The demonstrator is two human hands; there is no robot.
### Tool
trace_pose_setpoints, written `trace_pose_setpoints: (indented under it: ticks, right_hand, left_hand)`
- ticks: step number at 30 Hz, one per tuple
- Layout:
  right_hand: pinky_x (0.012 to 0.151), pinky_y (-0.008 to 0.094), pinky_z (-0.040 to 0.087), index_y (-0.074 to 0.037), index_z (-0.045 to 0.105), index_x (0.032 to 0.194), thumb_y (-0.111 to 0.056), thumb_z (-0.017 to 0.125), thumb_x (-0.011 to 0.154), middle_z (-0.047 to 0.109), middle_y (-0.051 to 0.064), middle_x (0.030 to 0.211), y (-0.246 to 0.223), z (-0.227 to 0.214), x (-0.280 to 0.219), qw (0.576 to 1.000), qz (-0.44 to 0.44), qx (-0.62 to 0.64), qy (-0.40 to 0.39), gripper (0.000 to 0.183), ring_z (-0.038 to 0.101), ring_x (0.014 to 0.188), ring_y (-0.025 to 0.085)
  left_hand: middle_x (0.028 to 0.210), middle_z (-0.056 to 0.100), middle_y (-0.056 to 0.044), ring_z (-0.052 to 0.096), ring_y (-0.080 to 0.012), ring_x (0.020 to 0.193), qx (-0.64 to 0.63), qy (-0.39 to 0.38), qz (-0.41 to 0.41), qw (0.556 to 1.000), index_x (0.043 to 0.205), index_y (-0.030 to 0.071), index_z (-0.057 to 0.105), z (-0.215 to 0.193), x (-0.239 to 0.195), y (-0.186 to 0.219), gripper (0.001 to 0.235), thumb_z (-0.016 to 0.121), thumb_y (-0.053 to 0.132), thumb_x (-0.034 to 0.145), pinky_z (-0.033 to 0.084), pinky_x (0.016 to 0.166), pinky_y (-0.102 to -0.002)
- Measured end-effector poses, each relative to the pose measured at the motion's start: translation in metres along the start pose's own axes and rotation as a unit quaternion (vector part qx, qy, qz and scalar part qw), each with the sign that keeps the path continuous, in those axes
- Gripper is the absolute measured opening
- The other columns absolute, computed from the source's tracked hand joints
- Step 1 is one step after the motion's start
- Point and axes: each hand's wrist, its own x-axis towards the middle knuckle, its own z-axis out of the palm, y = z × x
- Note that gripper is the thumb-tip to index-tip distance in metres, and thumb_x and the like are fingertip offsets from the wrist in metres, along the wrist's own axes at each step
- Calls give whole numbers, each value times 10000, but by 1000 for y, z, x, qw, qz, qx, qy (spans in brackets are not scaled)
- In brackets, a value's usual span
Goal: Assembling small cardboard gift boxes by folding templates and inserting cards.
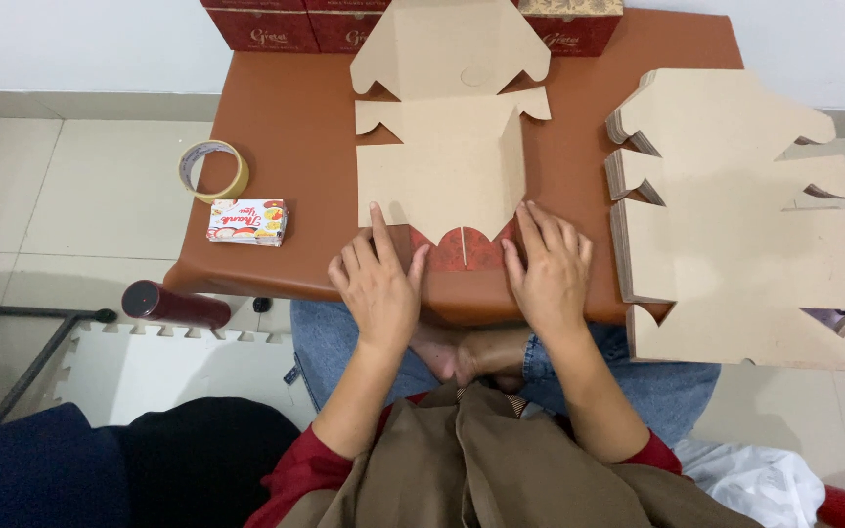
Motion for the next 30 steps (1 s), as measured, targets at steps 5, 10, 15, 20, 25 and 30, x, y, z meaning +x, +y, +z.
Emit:
trace_pose_setpoints:
  ticks: [5,10,15,20,25,30]
  right_hand:
    - [983,407,399,-105,685,1295,-111,611,936,681,64,1324,4,10,9,996,-63,-8,-56,367,574,1269,226]
    - [980,412,393,-96,677,1310,-74,562,886,679,70,1325,12,40,45,988,-75,-59,-125,440,578,1274,219]
    - [774,410,377,-120,729,1196,-97,585,879,702,48,1080,45,116,93,988,-76,-84,-100,349,641,1017,238]
    - [774,417,393,-71,569,1403,-29,575,847,477,109,1141,17,93,114,981,-12,-70,-179,557,464,1061,316]
    - [771,407,378,-80,580,1271,-46,542,868,396,96,1189,18,97,106,990,-2,-41,-138,406,441,1063,328]
    - [812,445,412,-105,583,1286,-109,587,893,426,119,1285,20,94,105,991,-11,-30,-131,393,459,1114,354]
  left_hand:
    - [1102,610,-132,600,-286,1029,-36,-3,3,999,1428,50,541,8,-4,-5,740,738,504,878,385,931,-442]
    - [1135,589,-133,601,-287,1087,-46,-12,2,999,1397,64,565,10,-6,-7,697,729,509,886,384,951,-438]
    - [1295,536,-214,535,-357,1230,-52,-30,-33,998,1452,25,481,2,-3,-9,873,664,650,871,370,988,-486]
    - [1402,462,-283,414,-421,1357,-104,-97,-48,989,1529,-25,349,6,-1,-18,989,710,606,857,216,1098,-593]
    - [1373,461,-266,389,-427,1366,-221,-153,-78,960,1544,-12,313,-3,11,-20,997,845,408,814,145,1144,-592]
    - [1350,420,-199,443,-409,1283,-254,-176,-113,944,1508,52,365,-22,19,-17,991,912,322,726,252,1115,-554]
